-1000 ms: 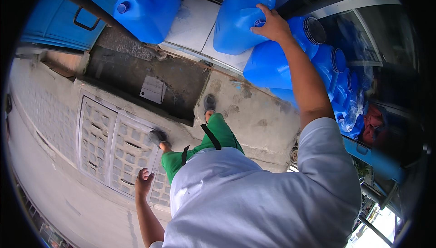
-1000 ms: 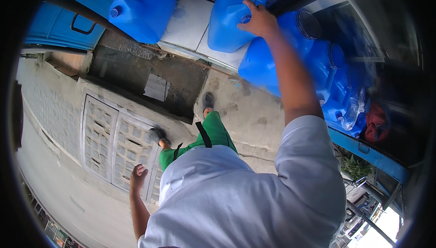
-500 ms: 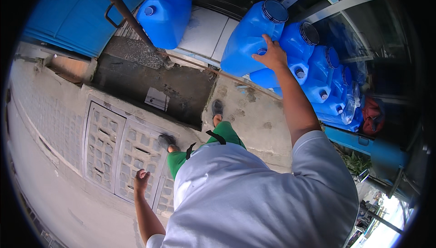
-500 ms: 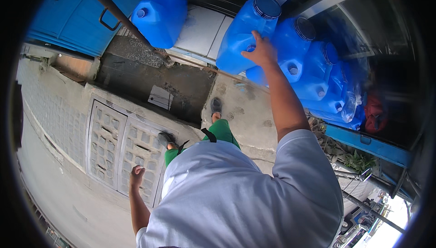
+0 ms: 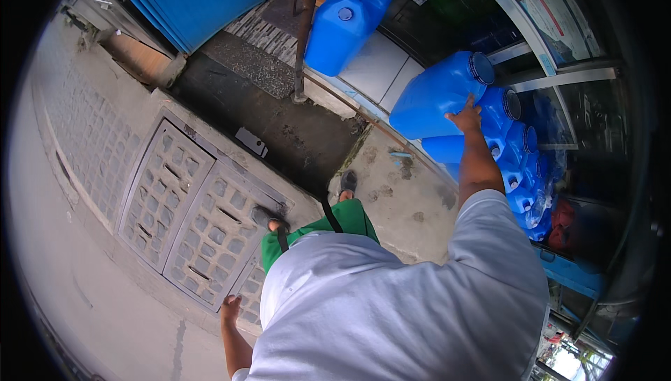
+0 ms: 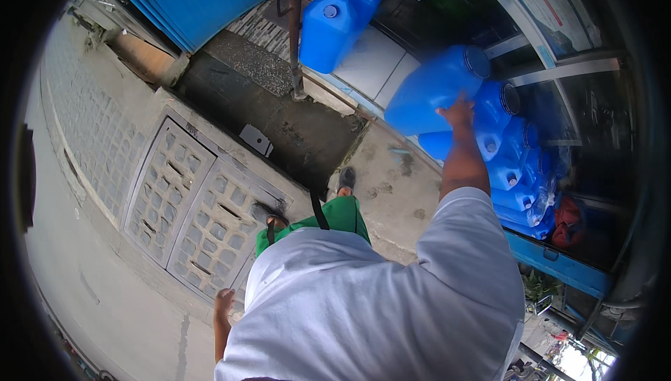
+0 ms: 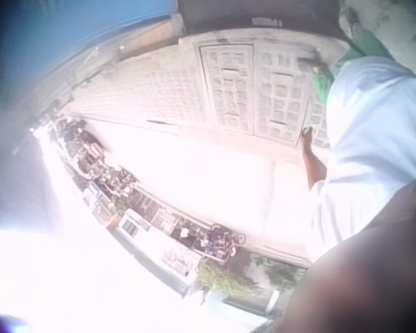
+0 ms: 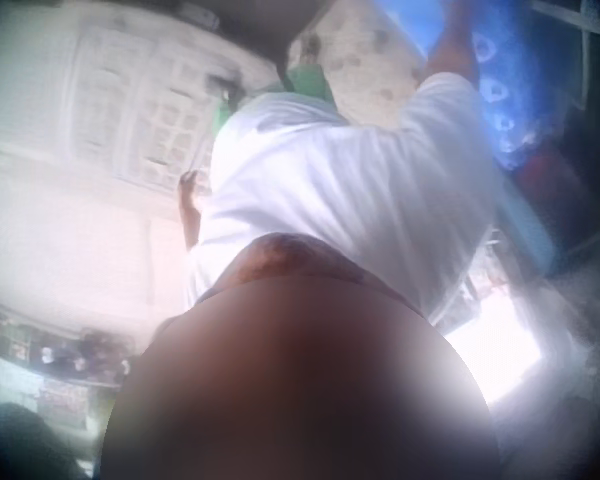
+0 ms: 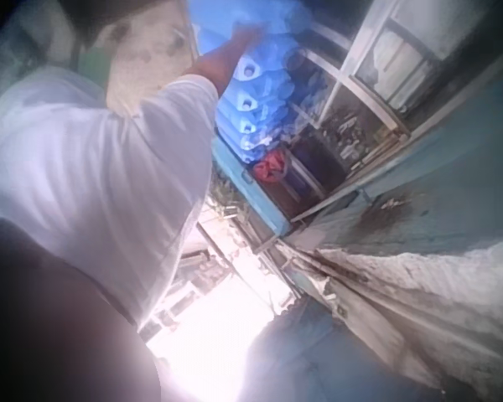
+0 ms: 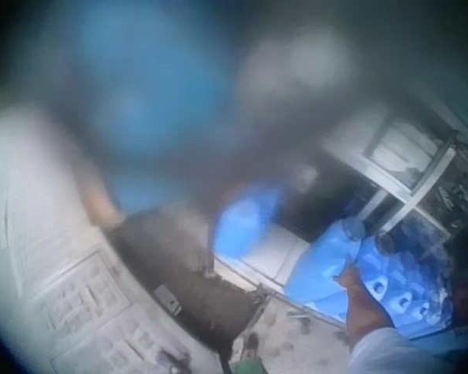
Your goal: The person fills several blue plastic jerrycans and a large clear water bottle with water from a dispenser nozzle. They then carry the filled containers out of the stall and place them on the sidewalk.
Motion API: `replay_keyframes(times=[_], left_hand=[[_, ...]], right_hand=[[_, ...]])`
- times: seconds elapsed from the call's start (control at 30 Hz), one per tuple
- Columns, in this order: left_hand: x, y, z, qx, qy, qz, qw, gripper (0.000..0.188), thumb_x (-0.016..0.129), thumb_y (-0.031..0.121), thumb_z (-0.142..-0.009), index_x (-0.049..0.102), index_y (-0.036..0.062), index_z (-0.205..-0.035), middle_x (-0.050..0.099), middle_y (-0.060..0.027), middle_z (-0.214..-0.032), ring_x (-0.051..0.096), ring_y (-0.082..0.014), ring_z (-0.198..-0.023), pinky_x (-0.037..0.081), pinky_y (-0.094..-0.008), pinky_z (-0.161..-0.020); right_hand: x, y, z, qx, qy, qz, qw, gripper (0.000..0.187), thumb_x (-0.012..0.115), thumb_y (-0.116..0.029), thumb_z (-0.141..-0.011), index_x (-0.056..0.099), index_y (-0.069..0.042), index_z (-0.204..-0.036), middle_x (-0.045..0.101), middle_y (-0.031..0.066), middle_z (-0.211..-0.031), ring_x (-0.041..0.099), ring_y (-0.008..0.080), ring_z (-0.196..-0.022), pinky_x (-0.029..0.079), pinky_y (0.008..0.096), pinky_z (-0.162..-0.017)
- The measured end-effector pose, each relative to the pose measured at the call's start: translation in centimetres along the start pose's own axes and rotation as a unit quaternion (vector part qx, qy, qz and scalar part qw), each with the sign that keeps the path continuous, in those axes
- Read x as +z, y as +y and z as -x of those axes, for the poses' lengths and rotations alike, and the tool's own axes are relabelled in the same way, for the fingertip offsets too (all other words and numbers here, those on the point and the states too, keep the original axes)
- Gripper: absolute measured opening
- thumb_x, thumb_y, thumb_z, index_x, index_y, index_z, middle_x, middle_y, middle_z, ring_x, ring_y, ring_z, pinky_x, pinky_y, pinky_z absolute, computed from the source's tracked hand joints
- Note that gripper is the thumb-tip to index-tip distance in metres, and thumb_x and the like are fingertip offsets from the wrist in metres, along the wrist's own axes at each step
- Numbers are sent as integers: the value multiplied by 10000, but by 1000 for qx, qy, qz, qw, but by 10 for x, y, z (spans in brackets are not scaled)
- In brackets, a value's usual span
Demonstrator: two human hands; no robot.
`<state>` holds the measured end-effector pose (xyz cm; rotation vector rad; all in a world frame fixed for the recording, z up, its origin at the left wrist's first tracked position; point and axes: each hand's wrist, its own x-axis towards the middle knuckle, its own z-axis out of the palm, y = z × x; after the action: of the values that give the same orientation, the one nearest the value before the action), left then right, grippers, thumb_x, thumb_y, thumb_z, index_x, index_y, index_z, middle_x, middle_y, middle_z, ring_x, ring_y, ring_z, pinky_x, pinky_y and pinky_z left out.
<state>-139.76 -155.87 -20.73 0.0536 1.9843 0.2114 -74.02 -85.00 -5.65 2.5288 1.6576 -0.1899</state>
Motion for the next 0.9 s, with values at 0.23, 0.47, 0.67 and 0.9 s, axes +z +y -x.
replay_keyframes(times=[0.23,0.47,0.67,0.9], left_hand=[[-123,17,30,-67,90,-30,993,515,727,318,-905,551,44,-1304,666,-119,-1168,631,-168,-842,497,-296,-641],[-111,125,5,130,25,-5,991,452,714,220,-929,535,9,-1287,624,-148,-1245,605,-212,-1119,496,-348,-941],[-81,143,31,201,4,-112,973,555,744,257,-893,530,-12,-1329,649,-222,-1232,645,-287,-1121,513,-377,-951],[-136,115,30,165,27,-130,977,557,756,324,-873,580,-5,-1286,683,-213,-1178,657,-286,-1111,522,-383,-925]], right_hand=[[8,24,-40,-84,12,-29,996,1265,924,-370,-637,107,-206,-1589,379,342,-1432,483,503,-1270,456,498,-1054],[-5,23,-77,-32,-16,-53,998,1215,899,-356,-648,146,-207,-1589,338,334,-1480,489,489,-1283,457,485,-1061],[-11,-15,-63,63,10,106,992,1101,861,-369,-707,194,-260,-1577,324,234,-1531,385,452,-1390,436,567,-1052],[44,-134,58,-140,106,76,982,842,761,-483,-796,397,-216,-1507,312,190,-1566,299,404,-1445,321,549,-1133]])
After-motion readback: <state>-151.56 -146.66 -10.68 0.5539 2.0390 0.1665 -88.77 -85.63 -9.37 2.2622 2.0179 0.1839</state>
